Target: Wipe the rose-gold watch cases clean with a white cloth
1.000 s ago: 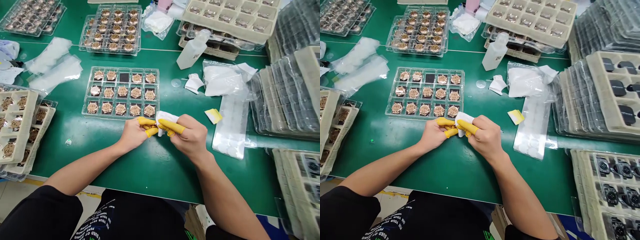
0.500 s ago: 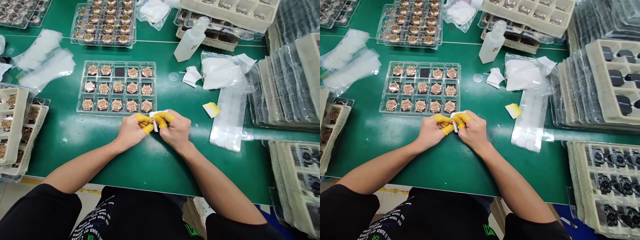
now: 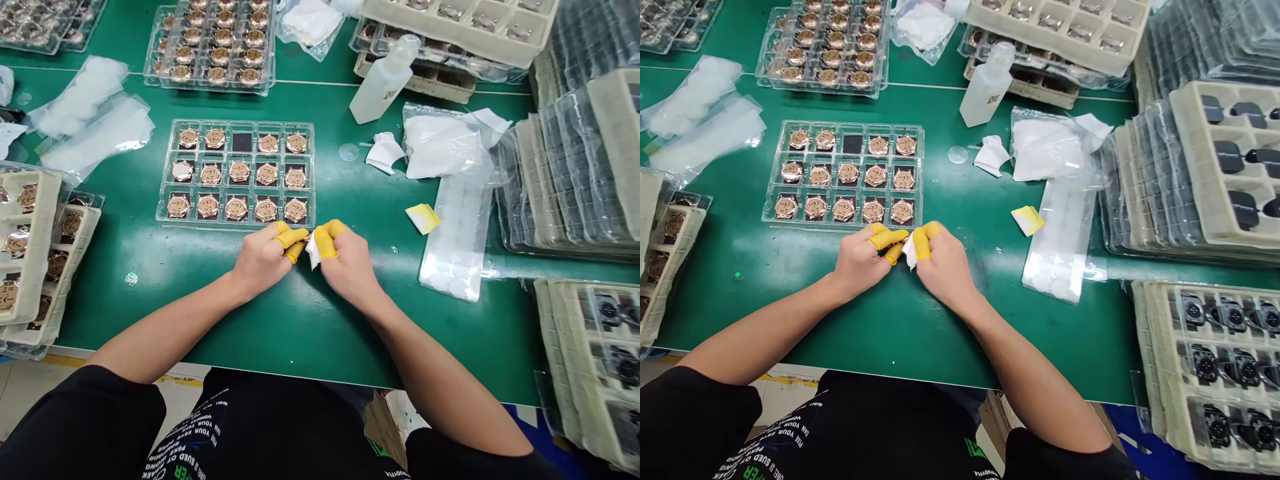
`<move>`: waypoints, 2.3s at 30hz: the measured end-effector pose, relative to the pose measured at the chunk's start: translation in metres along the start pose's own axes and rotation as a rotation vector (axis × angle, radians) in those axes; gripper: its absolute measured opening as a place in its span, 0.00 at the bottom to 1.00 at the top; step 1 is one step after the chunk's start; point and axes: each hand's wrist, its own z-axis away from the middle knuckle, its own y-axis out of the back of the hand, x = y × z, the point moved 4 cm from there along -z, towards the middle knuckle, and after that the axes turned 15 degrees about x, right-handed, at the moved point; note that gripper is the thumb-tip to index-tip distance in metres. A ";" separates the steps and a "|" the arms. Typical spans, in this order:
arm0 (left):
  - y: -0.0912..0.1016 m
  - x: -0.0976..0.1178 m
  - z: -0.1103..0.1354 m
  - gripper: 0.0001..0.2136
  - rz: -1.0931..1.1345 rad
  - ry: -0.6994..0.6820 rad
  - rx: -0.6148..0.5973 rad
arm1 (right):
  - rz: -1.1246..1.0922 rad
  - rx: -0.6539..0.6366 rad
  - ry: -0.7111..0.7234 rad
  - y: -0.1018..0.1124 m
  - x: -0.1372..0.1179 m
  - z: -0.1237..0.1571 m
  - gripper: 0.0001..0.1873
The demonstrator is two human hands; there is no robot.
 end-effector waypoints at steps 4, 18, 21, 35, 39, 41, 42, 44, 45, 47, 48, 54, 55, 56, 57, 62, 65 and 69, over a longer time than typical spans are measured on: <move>-0.004 -0.013 -0.007 0.07 0.168 0.279 0.010 | -0.298 -0.022 -0.218 0.006 0.008 -0.003 0.10; -0.006 -0.003 -0.002 0.06 0.290 0.330 -0.136 | 0.071 0.340 0.618 0.022 -0.013 0.005 0.12; -0.004 -0.003 -0.002 0.09 0.256 0.346 -0.097 | 0.156 0.337 0.589 0.019 -0.006 0.003 0.11; -0.008 -0.015 -0.003 0.06 0.483 0.383 0.061 | -0.373 0.076 -0.052 0.008 -0.002 -0.003 0.15; -0.008 -0.017 -0.005 0.08 0.491 0.429 0.087 | -0.594 -0.051 -0.245 0.010 0.000 0.000 0.17; -0.010 -0.018 -0.007 0.11 0.600 0.525 0.094 | -0.373 0.096 0.040 0.026 -0.002 -0.002 0.11; -0.011 -0.018 -0.008 0.12 0.654 0.559 0.092 | -0.243 0.200 0.209 0.034 -0.005 -0.002 0.06; -0.014 -0.018 -0.009 0.15 0.736 0.595 0.081 | -0.065 0.384 0.470 0.045 -0.010 0.002 0.08; -0.015 -0.017 -0.009 0.15 0.762 0.604 0.074 | -0.035 0.437 0.542 0.047 -0.012 0.004 0.12; -0.017 -0.015 -0.008 0.16 0.792 0.615 0.043 | -0.051 0.460 0.608 0.045 -0.016 0.007 0.17; -0.018 -0.014 -0.007 0.16 0.795 0.613 0.016 | -0.069 0.455 0.617 0.042 -0.017 0.007 0.18; -0.009 -0.006 -0.003 0.09 0.456 0.319 -0.084 | -0.005 0.438 0.712 0.029 -0.022 0.010 0.18; -0.006 -0.004 -0.003 0.10 0.390 0.249 -0.064 | 0.062 0.432 0.749 0.029 -0.021 0.011 0.17; -0.003 -0.002 -0.004 0.10 0.336 0.185 -0.032 | 0.144 0.435 0.778 0.029 -0.020 0.011 0.15; -0.001 0.000 -0.005 0.11 0.292 0.129 0.006 | 0.229 0.445 0.791 0.029 -0.019 0.011 0.13; 0.006 0.006 -0.005 0.12 0.128 -0.153 0.140 | 0.298 0.385 0.597 0.027 -0.016 0.005 0.08; 0.007 0.003 -0.005 0.13 0.095 -0.231 0.160 | -0.037 0.179 0.250 0.017 -0.014 0.001 0.13; 0.002 -0.011 -0.010 0.08 0.281 0.144 0.115 | -0.333 -0.037 0.045 0.010 -0.014 -0.001 0.18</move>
